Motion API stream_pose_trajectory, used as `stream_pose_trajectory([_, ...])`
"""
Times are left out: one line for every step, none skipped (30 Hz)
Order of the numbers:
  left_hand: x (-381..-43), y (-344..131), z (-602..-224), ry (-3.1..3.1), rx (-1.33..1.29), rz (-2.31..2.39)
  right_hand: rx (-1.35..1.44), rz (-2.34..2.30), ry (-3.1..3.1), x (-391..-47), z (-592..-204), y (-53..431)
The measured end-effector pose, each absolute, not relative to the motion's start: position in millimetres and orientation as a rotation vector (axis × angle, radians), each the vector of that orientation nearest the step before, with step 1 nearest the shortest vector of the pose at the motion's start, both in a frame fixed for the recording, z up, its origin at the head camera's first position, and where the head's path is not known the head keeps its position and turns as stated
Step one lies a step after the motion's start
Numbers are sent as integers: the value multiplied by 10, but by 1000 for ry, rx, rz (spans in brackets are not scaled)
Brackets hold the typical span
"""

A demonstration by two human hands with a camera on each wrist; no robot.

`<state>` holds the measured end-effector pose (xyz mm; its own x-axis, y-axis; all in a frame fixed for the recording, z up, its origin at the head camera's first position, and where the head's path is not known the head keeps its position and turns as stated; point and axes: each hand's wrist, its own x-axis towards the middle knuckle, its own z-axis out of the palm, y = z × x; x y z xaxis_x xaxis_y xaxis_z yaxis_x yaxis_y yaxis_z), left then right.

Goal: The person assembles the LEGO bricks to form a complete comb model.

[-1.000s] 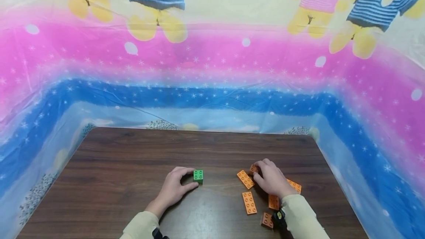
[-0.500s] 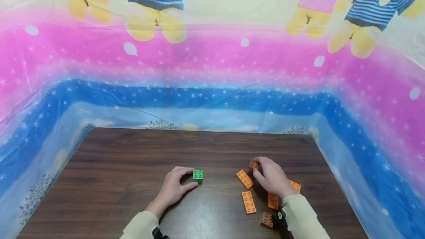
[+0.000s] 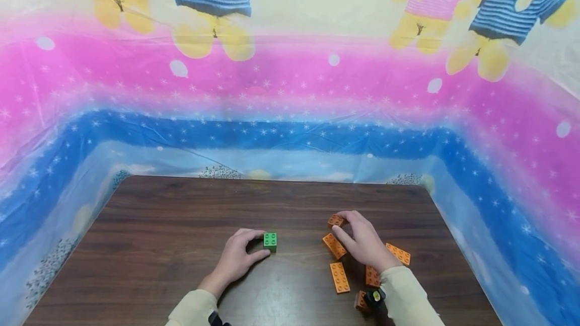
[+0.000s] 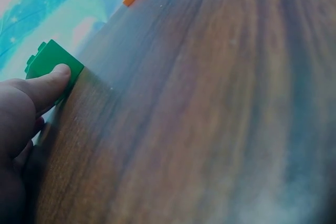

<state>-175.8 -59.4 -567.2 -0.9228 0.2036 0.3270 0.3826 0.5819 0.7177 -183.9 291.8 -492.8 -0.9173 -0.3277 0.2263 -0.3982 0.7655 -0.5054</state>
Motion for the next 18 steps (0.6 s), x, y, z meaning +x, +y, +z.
stream_pose_trajectory([-1759,-594,-5670,-2605,-490,-1252,593,878,-2823,-1836,-4923,2907])
stream_pose_trajectory([-1760,-595,-5668,-2603,-495,-1248,599,909,-2814,-1833,-4917,2895])
stream_pose_trajectory([-1761,-596,-5665,-2606,-493,-1250,601,940,-2806,-1831,-4910,2880])
stream_pose_trajectory([-1763,-596,-5663,-2608,-494,-1248,601,965,-2798,-1830,-4906,2865])
stream_pose_trajectory([-1763,-597,-5659,-2608,-495,-1251,598,995,-2791,-1829,-4898,2846])
stream_pose_trajectory([-1765,-598,-5657,-2609,-495,-1255,592,1017,-2786,-1827,-4890,2825])
stream_pose_trajectory([-1767,-599,-5656,-2611,-494,-1254,586,1039,-2779,-1828,-4884,2804])
stream_pose_trajectory([-1768,-601,-5653,-2611,-493,-1256,578,1053,-2775,-1829,-4879,2781])
stream_pose_trajectory([-1770,-602,-5651,-2613,-491,-1259,574,1066,-2770,-1829,-4874,2757])
stream_pose_trajectory([-1771,-603,-5652,-2613,-490,-1258,572,1078,-2767,-1829,-4867,2731])
stream_pose_trajectory([-1772,-605,-5652,-2611,-490,-1255,571,1097,-2763,-1828,-4862,2705])
stream_pose_trajectory([-1774,-607,-5656,-2612,-490,-1247,575,1111,-2759,-1826,-4859,2680])
stream_pose_trajectory([-1774,-608,-5660,-2611,-491,-1242,582,1121,-2754,-1823,-4856,2655])
stream_pose_trajectory([-1775,-610,-5665,-2611,-492,-1238,590,1131,-2750,-1818,-4851,2631])
stream_pose_trajectory([-1774,-610,-5671,-2612,-494,-1234,602,1135,-2743,-1813,-4847,2608])
stream_pose_trajectory([-1772,-611,-5674,-2612,-496,-1228,618,1133,-2734,-1809,-4844,2585])
stream_pose_trajectory([-1772,-610,-5677,-2612,-501,-1224,636,1134,-2723,-1806,-4841,2563])
stream_pose_trajectory([-1772,-607,-5679,-2612,-504,-1221,657,1127,-2712,-1805,-4838,2541])
